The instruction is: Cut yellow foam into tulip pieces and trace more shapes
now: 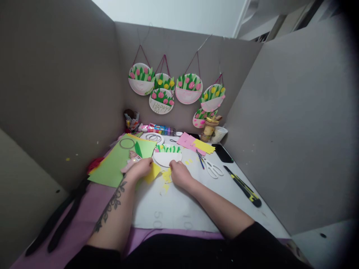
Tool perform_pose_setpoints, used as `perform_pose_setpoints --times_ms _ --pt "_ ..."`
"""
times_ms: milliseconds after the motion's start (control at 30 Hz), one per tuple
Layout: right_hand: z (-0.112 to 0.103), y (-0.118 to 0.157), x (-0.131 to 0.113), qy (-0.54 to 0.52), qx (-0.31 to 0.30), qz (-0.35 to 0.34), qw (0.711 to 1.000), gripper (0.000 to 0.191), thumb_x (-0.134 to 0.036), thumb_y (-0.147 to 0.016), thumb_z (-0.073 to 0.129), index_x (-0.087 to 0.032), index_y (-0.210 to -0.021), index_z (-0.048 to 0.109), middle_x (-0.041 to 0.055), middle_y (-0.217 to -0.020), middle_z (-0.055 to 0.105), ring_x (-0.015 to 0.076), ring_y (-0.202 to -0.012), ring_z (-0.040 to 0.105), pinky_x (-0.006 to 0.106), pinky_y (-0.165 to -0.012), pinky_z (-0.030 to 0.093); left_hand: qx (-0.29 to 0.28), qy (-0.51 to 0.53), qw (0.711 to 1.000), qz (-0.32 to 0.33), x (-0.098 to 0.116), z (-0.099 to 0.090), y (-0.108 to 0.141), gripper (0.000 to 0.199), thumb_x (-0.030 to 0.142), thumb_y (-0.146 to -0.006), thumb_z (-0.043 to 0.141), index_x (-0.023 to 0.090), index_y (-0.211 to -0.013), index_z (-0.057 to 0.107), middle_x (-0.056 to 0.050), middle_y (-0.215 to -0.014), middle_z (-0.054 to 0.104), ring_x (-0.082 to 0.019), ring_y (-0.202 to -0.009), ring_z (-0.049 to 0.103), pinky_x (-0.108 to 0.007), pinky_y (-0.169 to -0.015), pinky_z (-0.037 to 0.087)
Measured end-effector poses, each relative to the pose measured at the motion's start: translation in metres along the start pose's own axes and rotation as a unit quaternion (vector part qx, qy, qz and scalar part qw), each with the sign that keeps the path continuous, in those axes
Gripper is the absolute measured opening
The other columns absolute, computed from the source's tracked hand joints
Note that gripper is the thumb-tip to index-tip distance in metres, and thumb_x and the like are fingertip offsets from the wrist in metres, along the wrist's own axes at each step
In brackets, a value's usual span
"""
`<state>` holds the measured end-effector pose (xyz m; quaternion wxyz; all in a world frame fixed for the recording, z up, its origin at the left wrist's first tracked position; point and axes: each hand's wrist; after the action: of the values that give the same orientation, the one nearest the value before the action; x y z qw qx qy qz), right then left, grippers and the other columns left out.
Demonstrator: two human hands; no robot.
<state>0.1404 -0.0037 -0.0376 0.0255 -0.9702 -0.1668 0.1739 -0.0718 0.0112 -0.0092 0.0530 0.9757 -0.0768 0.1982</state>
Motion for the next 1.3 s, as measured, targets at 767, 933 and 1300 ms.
perform_pose_setpoints --times_ms 767,933,1300 --pt "-0.002 0.025 -0.018 -0.150 -0.083 -0.171 0.970 0.061 -0.032 -0.077 0.061 -0.015 -0.132 0.042 0.0154 -0.130 0.050 0.0269 -0.118 0.045 0.038 -0.096 0.036 0.077 0.055 0.995 -0.013 0.003 -0.011 -0.002 0.014 0.020 -0.083 0.038 0.018 -0.078 0.051 -0.004 -0.080 0.063 -0.017 -0.072 0.056 -0.025 -0.058 0.035" --pt "0.006 0.026 -0.031 -0.088 -0.094 -0.267 0.955 0.032 -0.026 -0.078 0.062 -0.015 -0.108 0.058 0.0118 -0.112 0.059 0.0250 -0.110 0.048 0.038 -0.098 0.034 0.103 0.079 0.991 -0.014 0.000 -0.010 -0.004 0.015 0.023 -0.083 0.039 0.018 -0.081 0.053 -0.004 -0.081 0.062 -0.018 -0.074 0.055 -0.026 -0.060 0.036" --pt "0.005 0.033 -0.015 0.106 -0.104 -0.328 0.933 0.025 -0.035 -0.093 0.040 -0.018 -0.092 0.058 0.0078 -0.091 0.063 0.0191 -0.078 0.054 0.028 -0.067 0.038 0.085 0.074 0.994 0.001 0.010 -0.004 -0.001 0.017 0.021 -0.083 0.038 0.018 -0.080 0.054 -0.005 -0.081 0.063 -0.018 -0.073 0.055 -0.026 -0.061 0.037"
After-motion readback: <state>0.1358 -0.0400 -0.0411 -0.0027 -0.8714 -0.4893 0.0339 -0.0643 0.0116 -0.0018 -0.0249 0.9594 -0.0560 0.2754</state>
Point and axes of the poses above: each hand's wrist, its own y-axis away from the middle knuckle, its own z-axis out of the palm, x = y × z
